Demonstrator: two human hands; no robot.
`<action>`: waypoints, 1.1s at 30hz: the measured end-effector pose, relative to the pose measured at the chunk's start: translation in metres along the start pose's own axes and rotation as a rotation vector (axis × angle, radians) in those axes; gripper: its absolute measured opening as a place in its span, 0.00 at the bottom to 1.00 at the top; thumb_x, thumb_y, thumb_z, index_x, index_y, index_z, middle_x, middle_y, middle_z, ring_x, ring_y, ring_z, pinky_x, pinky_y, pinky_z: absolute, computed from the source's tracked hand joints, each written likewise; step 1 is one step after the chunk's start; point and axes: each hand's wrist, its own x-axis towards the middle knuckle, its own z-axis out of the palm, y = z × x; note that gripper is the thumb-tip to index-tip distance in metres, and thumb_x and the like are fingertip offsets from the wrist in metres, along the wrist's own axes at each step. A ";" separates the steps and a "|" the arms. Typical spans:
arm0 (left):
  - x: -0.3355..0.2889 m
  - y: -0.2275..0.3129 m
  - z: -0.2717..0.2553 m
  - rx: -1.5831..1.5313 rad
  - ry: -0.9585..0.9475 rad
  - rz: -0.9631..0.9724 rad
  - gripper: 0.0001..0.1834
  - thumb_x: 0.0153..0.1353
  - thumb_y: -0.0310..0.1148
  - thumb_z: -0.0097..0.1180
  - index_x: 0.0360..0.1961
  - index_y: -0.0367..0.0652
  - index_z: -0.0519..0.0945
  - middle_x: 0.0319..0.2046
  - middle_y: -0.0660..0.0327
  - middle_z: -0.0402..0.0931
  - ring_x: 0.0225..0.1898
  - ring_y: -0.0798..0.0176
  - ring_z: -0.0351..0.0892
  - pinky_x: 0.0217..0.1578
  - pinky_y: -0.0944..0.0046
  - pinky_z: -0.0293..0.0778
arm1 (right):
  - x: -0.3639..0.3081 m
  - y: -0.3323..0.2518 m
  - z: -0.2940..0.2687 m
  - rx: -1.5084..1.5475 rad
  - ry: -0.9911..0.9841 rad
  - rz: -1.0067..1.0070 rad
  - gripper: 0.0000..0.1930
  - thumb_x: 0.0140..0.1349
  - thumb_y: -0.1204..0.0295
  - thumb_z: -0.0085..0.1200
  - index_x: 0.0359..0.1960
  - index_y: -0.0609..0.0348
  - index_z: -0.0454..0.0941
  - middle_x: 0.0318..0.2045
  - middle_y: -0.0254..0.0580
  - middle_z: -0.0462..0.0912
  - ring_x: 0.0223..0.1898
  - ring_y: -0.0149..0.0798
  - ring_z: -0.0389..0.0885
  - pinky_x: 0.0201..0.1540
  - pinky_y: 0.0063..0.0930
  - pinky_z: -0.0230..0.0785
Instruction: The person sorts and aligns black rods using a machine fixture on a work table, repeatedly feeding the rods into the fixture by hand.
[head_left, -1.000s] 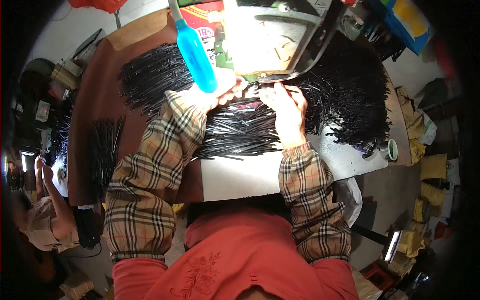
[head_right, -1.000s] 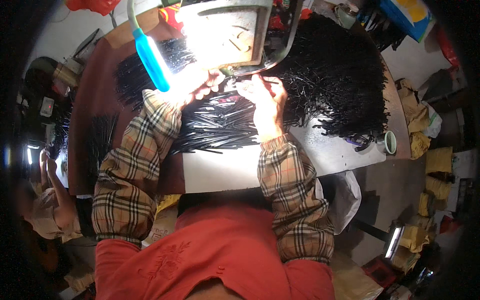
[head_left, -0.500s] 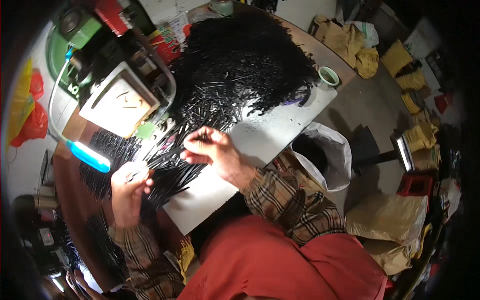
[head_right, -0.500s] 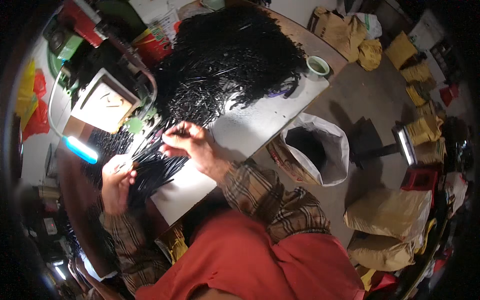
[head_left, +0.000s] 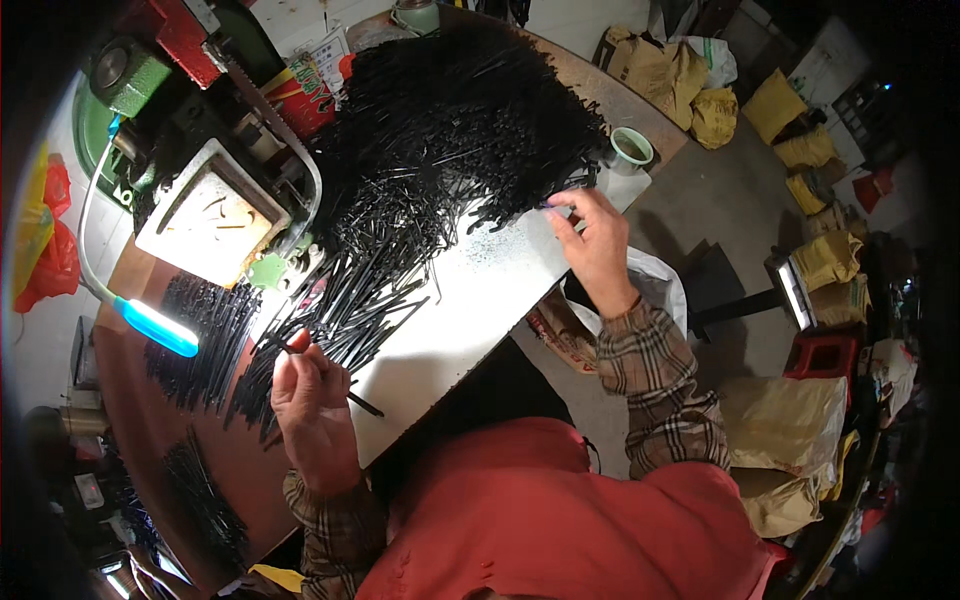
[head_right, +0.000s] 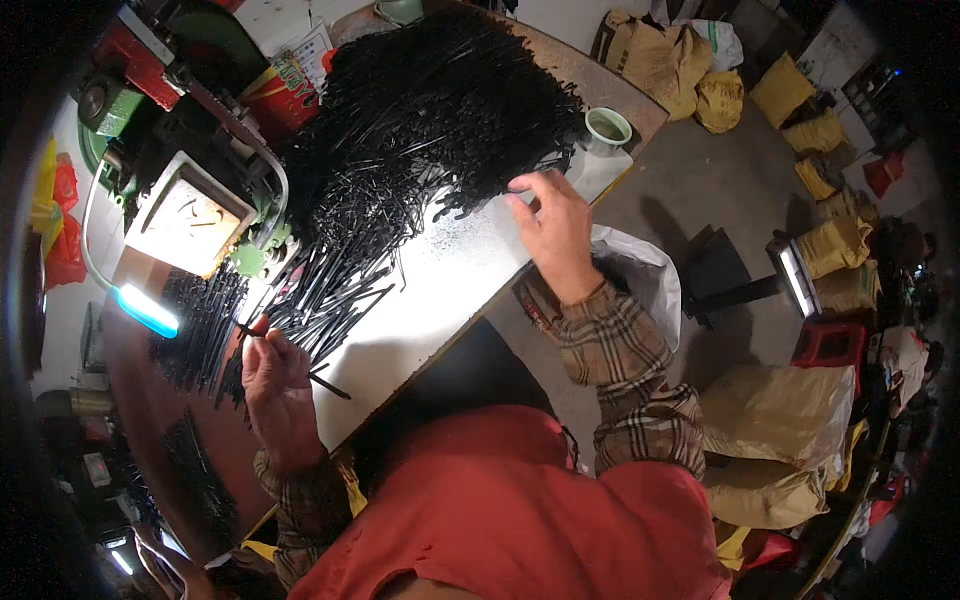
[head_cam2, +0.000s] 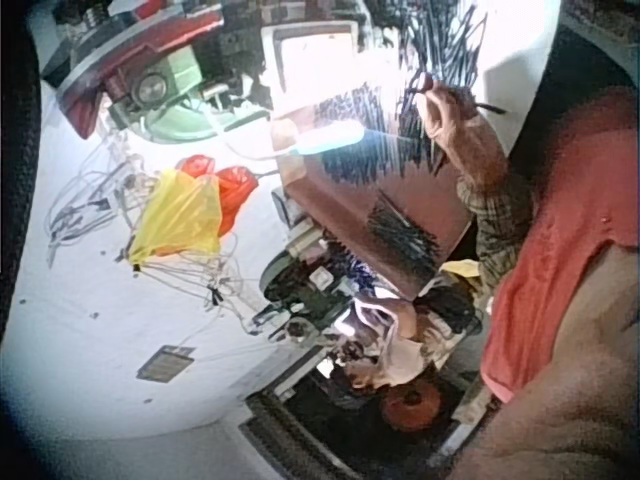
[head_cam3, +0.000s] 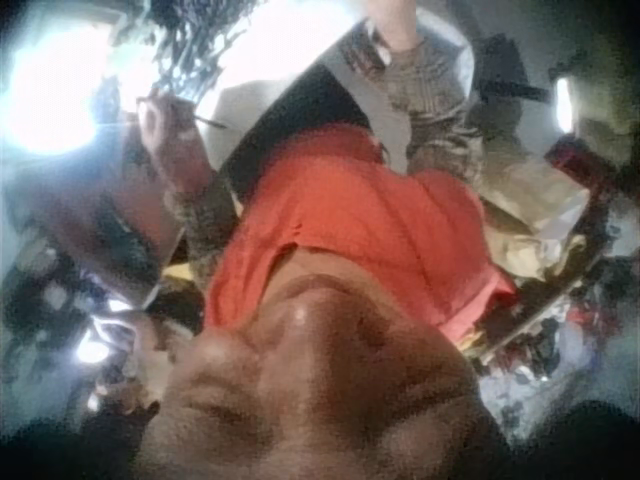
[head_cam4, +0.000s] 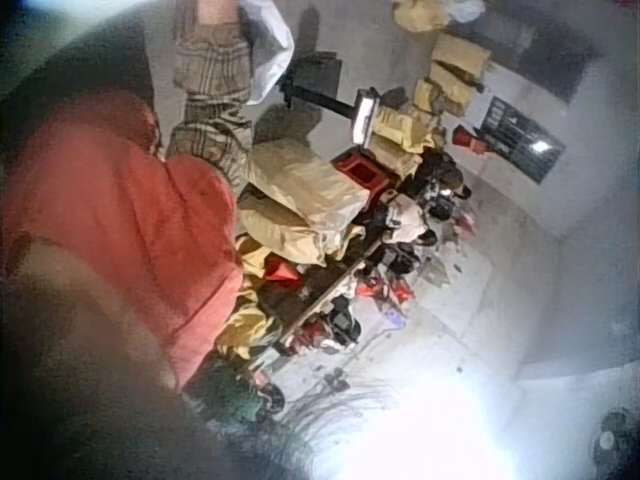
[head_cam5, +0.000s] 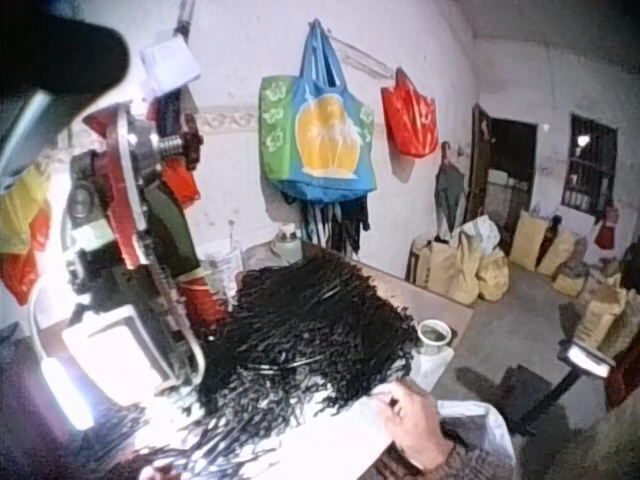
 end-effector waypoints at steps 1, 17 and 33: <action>0.000 -0.003 0.002 0.066 0.100 -0.046 0.13 0.67 0.29 0.50 0.51 0.34 0.72 0.33 0.64 0.73 0.28 0.73 0.63 0.30 0.72 0.60 | 0.003 0.008 -0.004 -0.064 -0.039 0.019 0.10 0.54 0.74 0.60 0.38 0.56 0.78 0.34 0.42 0.78 0.28 0.42 0.79 0.32 0.32 0.72; 0.006 -0.007 0.009 0.297 0.174 -0.041 0.19 0.62 0.28 0.54 0.54 0.34 0.72 0.28 0.62 0.73 0.25 0.70 0.70 0.26 0.72 0.66 | 0.035 0.021 -0.006 -0.268 -0.310 -0.669 0.11 0.50 0.79 0.57 0.37 0.56 0.81 0.33 0.35 0.81 0.35 0.35 0.79 0.32 0.26 0.76; 0.038 0.003 -0.017 0.357 0.106 -0.134 0.15 0.57 0.20 0.54 0.46 0.30 0.73 0.32 0.54 0.79 0.23 0.67 0.77 0.24 0.73 0.73 | -0.019 -0.130 0.132 0.967 -0.755 0.107 0.07 0.63 0.73 0.54 0.37 0.64 0.80 0.23 0.32 0.78 0.20 0.21 0.72 0.21 0.16 0.66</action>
